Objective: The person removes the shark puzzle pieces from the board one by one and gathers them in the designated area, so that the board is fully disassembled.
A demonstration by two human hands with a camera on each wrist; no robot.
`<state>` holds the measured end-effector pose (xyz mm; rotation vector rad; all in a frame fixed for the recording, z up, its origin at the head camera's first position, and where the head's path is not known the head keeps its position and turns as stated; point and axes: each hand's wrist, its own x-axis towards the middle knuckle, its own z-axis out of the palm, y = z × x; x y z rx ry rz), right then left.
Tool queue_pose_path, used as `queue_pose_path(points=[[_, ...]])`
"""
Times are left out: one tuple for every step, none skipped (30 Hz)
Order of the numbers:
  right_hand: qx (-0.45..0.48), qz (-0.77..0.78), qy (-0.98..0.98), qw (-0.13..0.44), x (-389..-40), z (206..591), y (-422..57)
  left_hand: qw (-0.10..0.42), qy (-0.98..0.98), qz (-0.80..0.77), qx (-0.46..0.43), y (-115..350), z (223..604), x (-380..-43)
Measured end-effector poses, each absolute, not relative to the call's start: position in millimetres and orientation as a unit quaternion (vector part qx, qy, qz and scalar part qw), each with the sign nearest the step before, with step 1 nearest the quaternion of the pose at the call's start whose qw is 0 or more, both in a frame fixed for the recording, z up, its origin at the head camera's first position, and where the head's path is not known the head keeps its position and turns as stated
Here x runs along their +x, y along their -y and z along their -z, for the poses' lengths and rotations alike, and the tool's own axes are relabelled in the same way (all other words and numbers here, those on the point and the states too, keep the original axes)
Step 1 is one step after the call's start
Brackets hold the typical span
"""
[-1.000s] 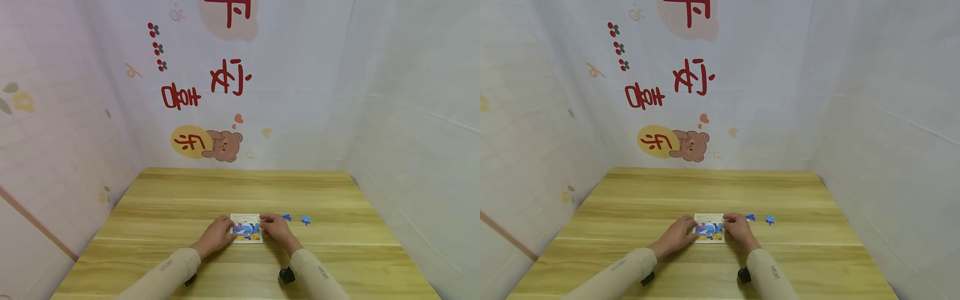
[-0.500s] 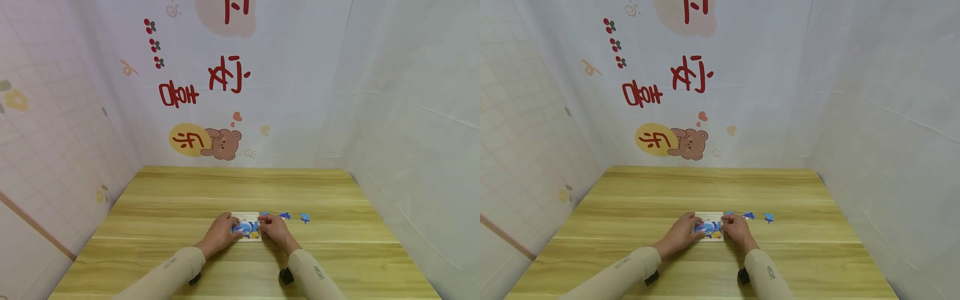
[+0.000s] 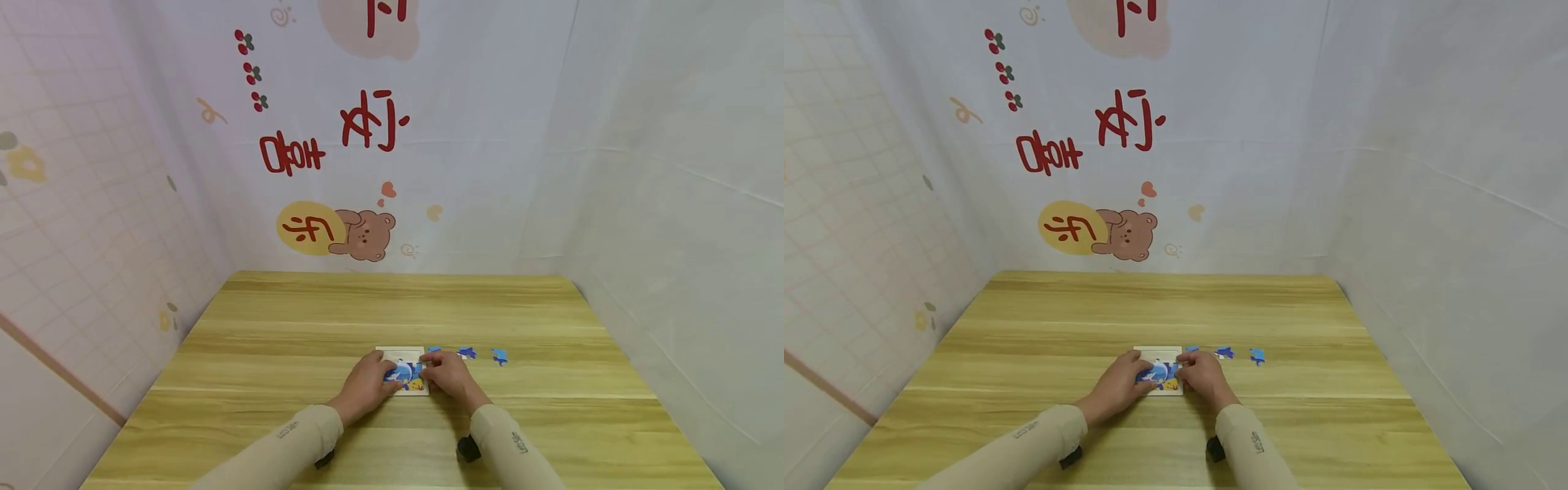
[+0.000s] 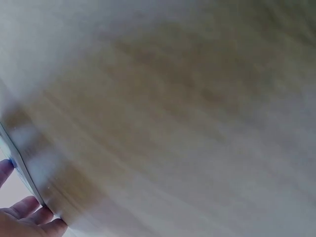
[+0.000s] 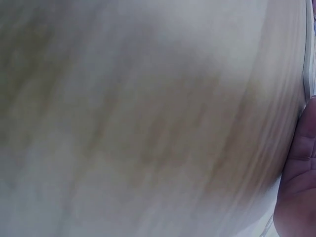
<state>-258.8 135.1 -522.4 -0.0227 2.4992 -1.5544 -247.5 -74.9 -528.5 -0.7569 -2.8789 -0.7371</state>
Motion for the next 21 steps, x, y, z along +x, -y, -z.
queue_pose_path(points=[[-0.011,0.523,-0.846,0.099,-259.2,522.4,-134.7,0.037,0.938,0.240,-0.247,75.2,528.4,-247.6],[-0.013,0.521,-0.848,0.099,-259.4,522.3,-134.3,0.037,0.938,0.239,-0.249,75.4,528.2,-247.6],[-0.017,0.519,-0.849,0.100,-259.4,521.9,-133.8,0.037,0.938,0.239,-0.250,75.5,527.8,-247.5],[-0.020,0.518,-0.849,0.100,-259.2,521.3,-133.7,0.035,0.938,0.238,-0.250,75.5,527.2,-247.2],[-0.022,0.516,-0.850,0.101,-258.9,520.5,-133.7,0.035,0.938,0.238,-0.251,75.4,526.5,-246.8],[-0.024,0.515,-0.851,0.103,-258.6,519.8,-133.7,0.034,0.938,0.238,-0.251,75.3,525.5,-246.1],[-0.025,0.515,-0.850,0.106,-258.1,518.7,-134.0,0.033,0.938,0.239,-0.249,75.0,525.0,-245.8],[-0.027,0.514,-0.850,0.108,-257.9,517.7,-134.2,0.030,0.938,0.240,-0.247,74.9,524.8,-245.7],[-0.029,0.514,-0.850,0.112,-257.5,516.5,-134.5,0.028,0.939,0.241,-0.245,74.7,524.5,-245.5],[-0.030,0.514,-0.849,0.116,-257.3,515.8,-134.6,0.026,0.939,0.241,-0.242,74.6,524.3,-245.4],[-0.029,0.516,-0.848,0.120,-257.1,515.4,-134.8,0.024,0.940,0.241,-0.240,74.5,524.0,-245.3],[-0.030,0.519,-0.846,0.122,-256.9,515.0,-134.7,0.022,0.940,0.242,-0.239,74.4,523.9,-245.2],[-0.029,0.522,-0.843,0.124,-256.7,514.5,-134.6,0.021,0.941,0.242,-0.237,74.3,524.2,-245.3],[-0.028,0.523,-0.842,0.125,-256.8,514.3,-134.2,0.020,0.941,0.241,-0.235,74.4,524.2,-245.2],[-0.028,0.525,-0.841,0.126,-256.8,514.0,-133.9,0.018,0.942,0.242,-0.232,74.3,523.9,-245.0],[-0.030,0.522,-0.843,0.123,-256.9,514.0,-133.6,0.016,0.942,0.244,-0.230,74.4,523.8,-244.9],[-0.033,0.515,-0.848,0.121,-257.4,514.0,-133.5,0.014,0.942,0.246,-0.229,74.3,523.8,-244.8],[-0.040,0.504,-0.855,0.116,-257.6,513.7,-133.2,0.011,0.942,0.248,-0.227,74.3,523.6,-244.6],[-0.044,0.494,-0.861,0.115,-258.0,513.3,-132.9,0.010,0.942,0.248,-0.226,74.2,523.4,-244.4],[-0.047,0.485,-0.866,0.113,-258.3,513.0,-132.7,0.008,0.942,0.249,-0.225,74.1,523.0,-244.2],[-0.051,0.476,-0.871,0.113,-258.5,512.5,-132.6,0.006,0.942,0.250,-0.224,74.0,522.6,-243.9]])
